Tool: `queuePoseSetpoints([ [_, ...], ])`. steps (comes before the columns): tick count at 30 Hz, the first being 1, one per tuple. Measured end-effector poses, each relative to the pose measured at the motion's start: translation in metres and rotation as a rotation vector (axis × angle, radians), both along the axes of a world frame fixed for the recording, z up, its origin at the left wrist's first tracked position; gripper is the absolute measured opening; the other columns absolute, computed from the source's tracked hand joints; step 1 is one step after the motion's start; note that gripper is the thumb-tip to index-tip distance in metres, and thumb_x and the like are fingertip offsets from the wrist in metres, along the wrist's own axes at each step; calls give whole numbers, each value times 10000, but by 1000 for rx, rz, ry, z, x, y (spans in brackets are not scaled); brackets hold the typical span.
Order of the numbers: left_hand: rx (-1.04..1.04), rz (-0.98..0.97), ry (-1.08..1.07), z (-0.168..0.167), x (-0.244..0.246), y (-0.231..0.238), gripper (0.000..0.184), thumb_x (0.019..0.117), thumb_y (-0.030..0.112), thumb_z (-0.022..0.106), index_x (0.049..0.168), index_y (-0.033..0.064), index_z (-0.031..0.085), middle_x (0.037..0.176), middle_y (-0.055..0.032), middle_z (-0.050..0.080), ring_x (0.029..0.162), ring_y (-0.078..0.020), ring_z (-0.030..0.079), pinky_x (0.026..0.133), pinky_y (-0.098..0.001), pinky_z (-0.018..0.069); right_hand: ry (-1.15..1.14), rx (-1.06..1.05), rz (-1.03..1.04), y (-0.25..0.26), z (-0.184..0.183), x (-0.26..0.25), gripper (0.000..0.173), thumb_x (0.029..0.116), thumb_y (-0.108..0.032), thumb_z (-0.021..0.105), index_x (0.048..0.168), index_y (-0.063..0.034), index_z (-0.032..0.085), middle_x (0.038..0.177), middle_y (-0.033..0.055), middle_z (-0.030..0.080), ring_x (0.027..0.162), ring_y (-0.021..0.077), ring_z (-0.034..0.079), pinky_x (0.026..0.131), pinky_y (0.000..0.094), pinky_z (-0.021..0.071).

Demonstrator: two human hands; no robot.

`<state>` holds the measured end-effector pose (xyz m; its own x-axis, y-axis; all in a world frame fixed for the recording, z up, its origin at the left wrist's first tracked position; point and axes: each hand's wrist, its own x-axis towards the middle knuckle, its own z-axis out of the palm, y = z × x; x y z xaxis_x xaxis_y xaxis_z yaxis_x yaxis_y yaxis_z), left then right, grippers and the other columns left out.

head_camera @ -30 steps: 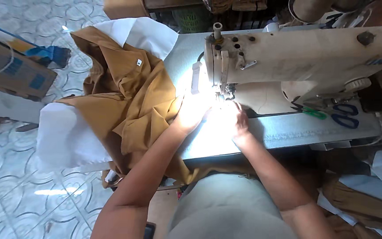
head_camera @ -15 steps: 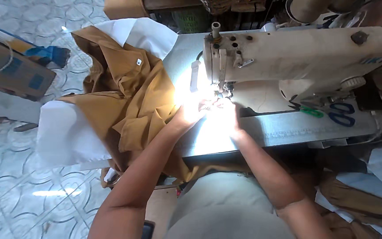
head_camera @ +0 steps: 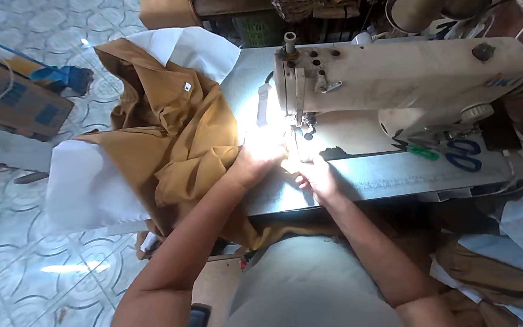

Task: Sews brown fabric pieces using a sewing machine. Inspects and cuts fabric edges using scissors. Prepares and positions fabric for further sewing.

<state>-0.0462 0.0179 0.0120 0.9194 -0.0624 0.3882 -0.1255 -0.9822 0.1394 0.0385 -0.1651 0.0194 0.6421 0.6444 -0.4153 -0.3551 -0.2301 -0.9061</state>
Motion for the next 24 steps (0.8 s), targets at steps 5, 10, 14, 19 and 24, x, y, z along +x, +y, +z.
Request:
queuePoseSetpoints([
  [5,-51,-43,99,2,-2,-6,208,957,-10,588,1014,85,764,1164,-86,729,1186,-297,654,1010,-498,512,-1190,-231,175,-8,-20,-7,341,869,11,686,1210,24,698,1163,224,680,985,343,712,821,469,607],
  [10,-18,-27,120,3,-6,-4,247,970,-2,567,1048,112,772,1179,-54,734,1210,-292,631,1043,-534,458,-1472,-161,140,-20,-47,-4,117,875,18,664,943,-12,754,1005,162,726,979,338,699,796,441,595],
  [14,-4,5,103,2,-5,-9,289,988,16,556,1129,151,769,1214,-66,720,1227,-309,619,1058,-562,439,-1508,-172,145,-25,-49,-4,130,874,18,658,940,-28,760,1016,143,741,972,321,704,792,446,588],
  [19,15,41,126,0,-5,-13,296,976,14,584,1144,167,773,1189,-68,719,1187,-316,632,1027,-567,458,-1526,-184,115,-23,-49,-4,139,887,-6,657,964,-44,766,999,139,739,943,313,706,755,437,587],
  [24,12,39,127,1,-4,-14,301,981,18,581,1156,171,771,1168,-74,718,1128,-300,655,981,-541,487,-1508,-198,125,-22,-49,-4,158,882,15,649,974,-40,766,1014,130,743,972,307,705,792,435,588],
])
